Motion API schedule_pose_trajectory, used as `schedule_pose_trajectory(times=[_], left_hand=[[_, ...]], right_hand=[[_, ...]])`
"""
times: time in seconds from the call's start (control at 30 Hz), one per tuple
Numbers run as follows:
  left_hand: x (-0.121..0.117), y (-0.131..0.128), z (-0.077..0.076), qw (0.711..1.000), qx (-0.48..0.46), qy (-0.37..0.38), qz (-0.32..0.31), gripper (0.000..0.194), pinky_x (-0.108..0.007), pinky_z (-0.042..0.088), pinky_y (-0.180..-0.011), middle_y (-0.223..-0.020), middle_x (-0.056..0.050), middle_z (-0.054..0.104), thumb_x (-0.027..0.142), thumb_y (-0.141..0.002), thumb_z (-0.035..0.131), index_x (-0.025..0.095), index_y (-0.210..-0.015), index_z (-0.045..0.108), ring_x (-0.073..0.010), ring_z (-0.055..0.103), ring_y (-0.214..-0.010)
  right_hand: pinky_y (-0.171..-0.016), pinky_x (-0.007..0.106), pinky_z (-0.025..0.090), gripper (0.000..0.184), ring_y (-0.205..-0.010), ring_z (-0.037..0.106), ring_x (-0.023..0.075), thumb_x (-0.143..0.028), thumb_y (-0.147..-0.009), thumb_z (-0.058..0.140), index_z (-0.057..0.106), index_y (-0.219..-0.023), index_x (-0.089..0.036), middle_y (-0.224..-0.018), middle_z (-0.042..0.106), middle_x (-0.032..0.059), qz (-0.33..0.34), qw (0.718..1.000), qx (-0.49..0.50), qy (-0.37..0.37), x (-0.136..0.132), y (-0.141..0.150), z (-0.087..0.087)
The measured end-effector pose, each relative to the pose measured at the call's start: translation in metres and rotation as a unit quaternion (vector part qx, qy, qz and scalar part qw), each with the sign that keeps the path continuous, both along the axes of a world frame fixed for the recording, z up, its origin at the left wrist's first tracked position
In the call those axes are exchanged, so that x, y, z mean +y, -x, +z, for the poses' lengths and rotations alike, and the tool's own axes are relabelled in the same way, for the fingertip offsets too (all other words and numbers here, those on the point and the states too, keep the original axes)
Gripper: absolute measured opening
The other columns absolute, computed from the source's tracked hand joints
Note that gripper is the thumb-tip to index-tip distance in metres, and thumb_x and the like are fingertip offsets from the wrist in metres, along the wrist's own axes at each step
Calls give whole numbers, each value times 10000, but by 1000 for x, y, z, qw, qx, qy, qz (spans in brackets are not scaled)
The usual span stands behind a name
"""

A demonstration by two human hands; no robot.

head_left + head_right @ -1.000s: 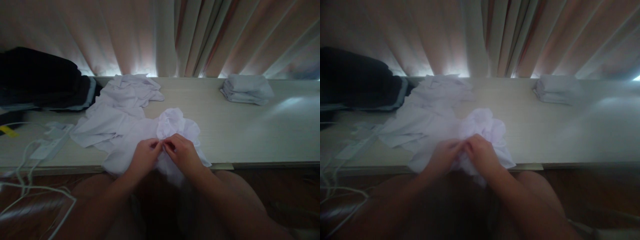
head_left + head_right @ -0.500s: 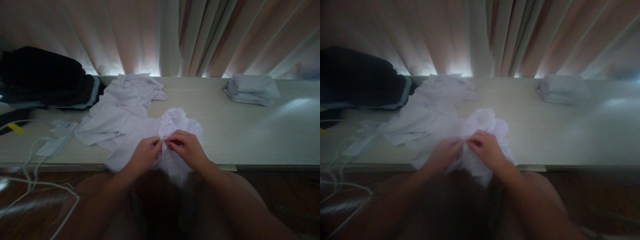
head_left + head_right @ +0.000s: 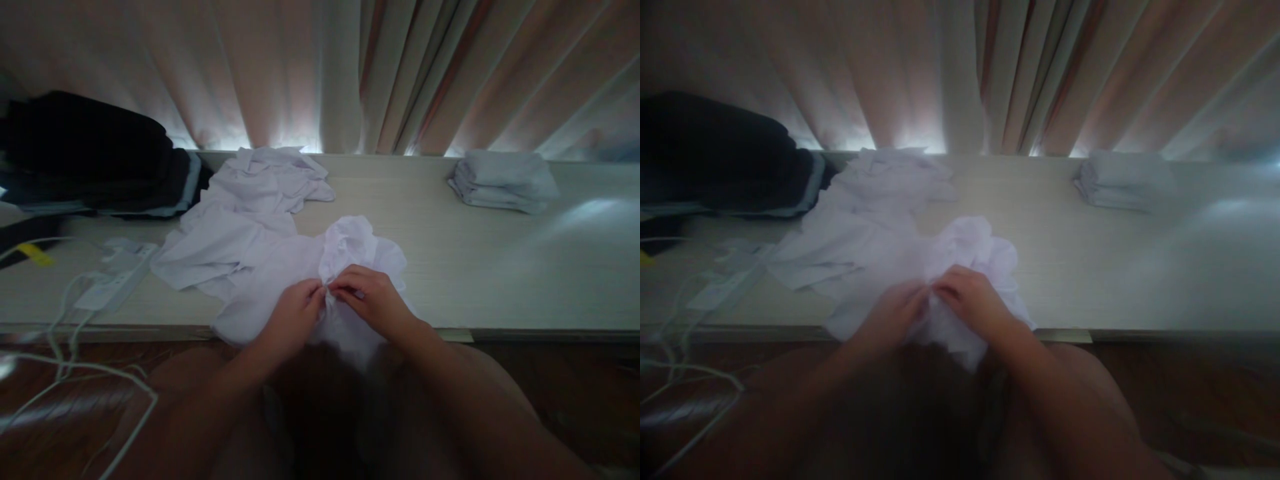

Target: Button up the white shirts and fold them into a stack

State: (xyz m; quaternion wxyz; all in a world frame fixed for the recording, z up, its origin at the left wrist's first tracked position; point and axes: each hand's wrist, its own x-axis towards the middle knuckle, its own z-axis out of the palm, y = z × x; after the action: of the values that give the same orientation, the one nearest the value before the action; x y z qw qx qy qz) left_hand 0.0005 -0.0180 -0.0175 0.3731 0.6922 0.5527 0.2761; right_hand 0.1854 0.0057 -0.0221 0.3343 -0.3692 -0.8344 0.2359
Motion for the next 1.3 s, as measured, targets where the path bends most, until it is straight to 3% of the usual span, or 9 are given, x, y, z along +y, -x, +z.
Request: schedule_pose_trajectory(times=[0.23, 0.53, 0.67, 0.9, 1.3], left_hand=[[2, 8, 5, 992, -78, 79, -52, 221, -243, 412, -591, -626, 24, 579, 253, -856, 486, 190, -660, 566, -144, 546, -614], [5, 11, 18, 984, -135, 98, -68, 212, -245, 492, -658, -670, 4, 662, 269, -843, 570, 177, -671, 651, -136, 612, -649], [8, 11, 16, 985, -130, 83, -84, 223, -251, 505, -685, -662, 4, 676, 263, -847, 580, 180, -663, 677, -138, 620, -656], [10, 8, 17, 989, -115, 79, -57, 184, -264, 519, -631, -668, -10, 699, 277, -815, 618, 179, -693, 716, -159, 626, -632], [16, 5, 19, 990, -105, 52, -84, 188, -239, 479, -609, -610, 15, 652, 230, -795, 603, 183, -628, 674, -136, 595, -603]], right_hand=[[-774, 274, 502, 103, -828, 638, 146, -138, -896, 638, 724, -910, -193, -887, 693, 31, -12, 1000, 0, 21, -3, -3, 3], [-763, 270, 504, 91, -816, 647, 144, -190, -893, 660, 741, -915, -226, -882, 688, 21, -16, 994, 88, 63, -10, -8, 13], [-757, 268, 499, 97, -806, 641, 141, -185, -885, 668, 745, -925, -229, -871, 683, 19, -9, 993, 94, 67, -9, -11, 13], [-757, 269, 504, 102, -814, 642, 145, -187, -879, 673, 745, -935, -233, -883, 684, 20, -3, 991, 111, 69, -9, -14, 15], [-753, 261, 492, 77, -806, 637, 136, -182, -868, 688, 736, -916, -217, -862, 683, 14, 2, 994, 100, 37, -9, -18, 18]])
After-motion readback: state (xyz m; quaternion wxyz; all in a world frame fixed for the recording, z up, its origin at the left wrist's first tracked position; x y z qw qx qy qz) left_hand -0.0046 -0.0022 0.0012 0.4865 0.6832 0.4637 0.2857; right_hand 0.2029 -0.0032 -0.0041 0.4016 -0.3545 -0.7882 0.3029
